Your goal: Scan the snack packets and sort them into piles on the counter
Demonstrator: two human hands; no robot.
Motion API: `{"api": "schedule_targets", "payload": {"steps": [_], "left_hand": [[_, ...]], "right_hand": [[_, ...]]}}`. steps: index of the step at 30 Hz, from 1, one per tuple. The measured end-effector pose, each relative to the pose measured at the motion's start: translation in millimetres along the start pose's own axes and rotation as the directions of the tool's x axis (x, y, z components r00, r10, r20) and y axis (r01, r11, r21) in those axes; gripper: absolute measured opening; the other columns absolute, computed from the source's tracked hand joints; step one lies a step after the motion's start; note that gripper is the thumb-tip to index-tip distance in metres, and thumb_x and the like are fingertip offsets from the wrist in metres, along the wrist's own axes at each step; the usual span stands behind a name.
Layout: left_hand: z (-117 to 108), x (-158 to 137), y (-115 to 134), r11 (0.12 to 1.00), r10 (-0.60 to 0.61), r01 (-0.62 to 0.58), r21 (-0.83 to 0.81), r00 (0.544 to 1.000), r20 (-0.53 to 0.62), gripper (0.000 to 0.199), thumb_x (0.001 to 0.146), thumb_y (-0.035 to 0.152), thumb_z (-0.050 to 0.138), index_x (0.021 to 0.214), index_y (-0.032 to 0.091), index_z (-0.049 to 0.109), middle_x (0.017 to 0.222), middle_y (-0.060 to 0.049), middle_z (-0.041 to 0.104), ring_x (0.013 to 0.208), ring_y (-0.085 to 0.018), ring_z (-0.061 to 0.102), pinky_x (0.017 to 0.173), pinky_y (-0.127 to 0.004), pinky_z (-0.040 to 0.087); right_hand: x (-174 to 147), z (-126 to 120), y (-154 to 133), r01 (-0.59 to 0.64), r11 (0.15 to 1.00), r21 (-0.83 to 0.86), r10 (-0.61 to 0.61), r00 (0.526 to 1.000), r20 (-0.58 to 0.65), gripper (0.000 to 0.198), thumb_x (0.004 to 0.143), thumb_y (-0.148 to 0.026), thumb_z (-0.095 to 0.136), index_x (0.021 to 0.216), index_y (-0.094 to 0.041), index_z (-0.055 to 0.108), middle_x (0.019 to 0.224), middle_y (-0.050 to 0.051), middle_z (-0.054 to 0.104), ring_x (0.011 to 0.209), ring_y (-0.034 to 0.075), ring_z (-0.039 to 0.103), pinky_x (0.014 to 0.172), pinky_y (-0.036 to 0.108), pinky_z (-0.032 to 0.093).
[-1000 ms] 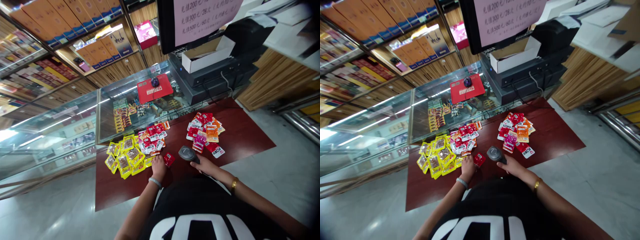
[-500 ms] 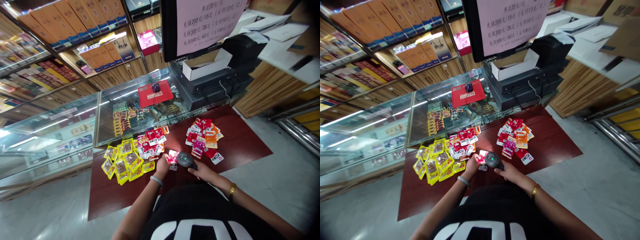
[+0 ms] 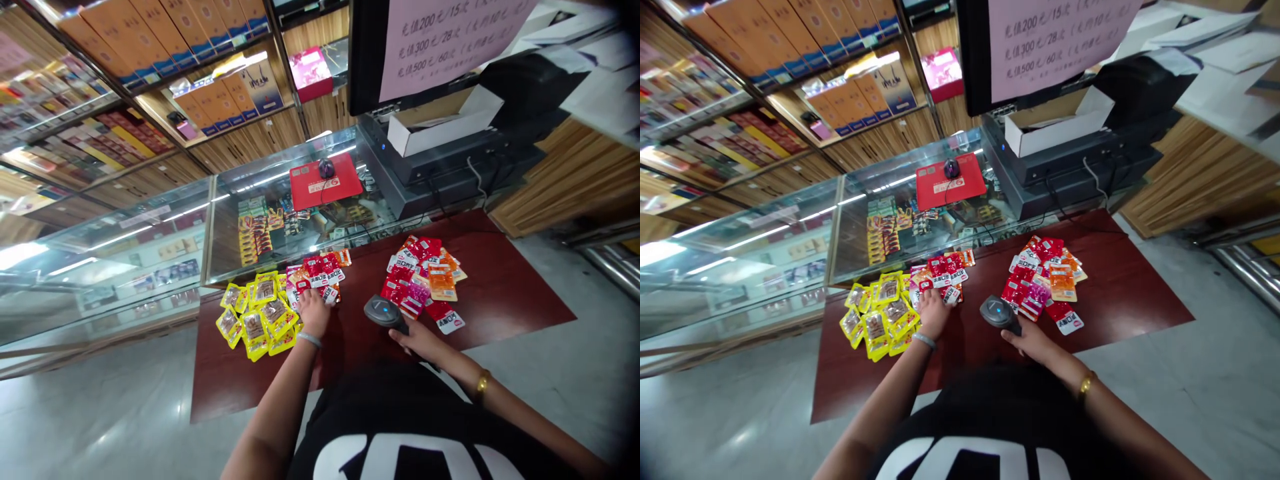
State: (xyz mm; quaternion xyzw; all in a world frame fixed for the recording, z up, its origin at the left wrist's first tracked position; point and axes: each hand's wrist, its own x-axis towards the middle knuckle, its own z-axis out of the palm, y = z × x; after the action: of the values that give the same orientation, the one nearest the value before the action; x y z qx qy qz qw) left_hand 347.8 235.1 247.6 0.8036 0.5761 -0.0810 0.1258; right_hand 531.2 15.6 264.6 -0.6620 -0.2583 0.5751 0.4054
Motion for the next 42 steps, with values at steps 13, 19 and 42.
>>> {"api": "schedule_targets", "payload": {"steps": [13,19,42], "left_hand": [[-11,66,-3,0.99,-0.136,0.136,-0.023,0.99,-0.021,0.051,0.081,0.058,0.056,0.111,0.016,0.06,0.13,-0.019,0.055,0.127,-0.037,0.044,0.104,-0.05,0.031],[-12,73,-1,0.991,-0.113,0.113,-0.068,0.994,0.004,0.032,0.085,0.042,0.055,0.104,0.018,0.061,0.118,-0.017,0.063,0.12,-0.032,0.051,0.098,-0.044,0.036],[4,74,22,0.99,-0.141,0.14,-0.012,0.985,-0.104,0.056,0.079,0.054,0.062,0.114,0.01,0.053,0.121,-0.021,0.058,0.121,-0.036,0.048,0.099,-0.043,0.032]], "right_hand": [[21,10,-23,0.016,0.999,-0.048,-0.016,1.0,-0.002,0.064,0.074,-0.064,0.066,0.118,-0.018,0.055,0.062,-0.003,0.059,0.041,0.012,0.045,0.041,0.026,0.038],[34,13,-36,0.028,0.999,-0.028,-0.028,0.999,0.024,0.058,0.076,-0.062,0.065,0.113,-0.018,0.055,0.052,-0.007,0.051,0.038,0.011,0.043,0.042,0.025,0.035],[72,2,-61,0.049,0.999,-0.01,-0.048,0.997,0.066,0.056,0.073,-0.07,0.064,0.097,-0.02,0.05,0.056,-0.008,0.048,0.04,0.009,0.042,0.042,0.024,0.034]]}}
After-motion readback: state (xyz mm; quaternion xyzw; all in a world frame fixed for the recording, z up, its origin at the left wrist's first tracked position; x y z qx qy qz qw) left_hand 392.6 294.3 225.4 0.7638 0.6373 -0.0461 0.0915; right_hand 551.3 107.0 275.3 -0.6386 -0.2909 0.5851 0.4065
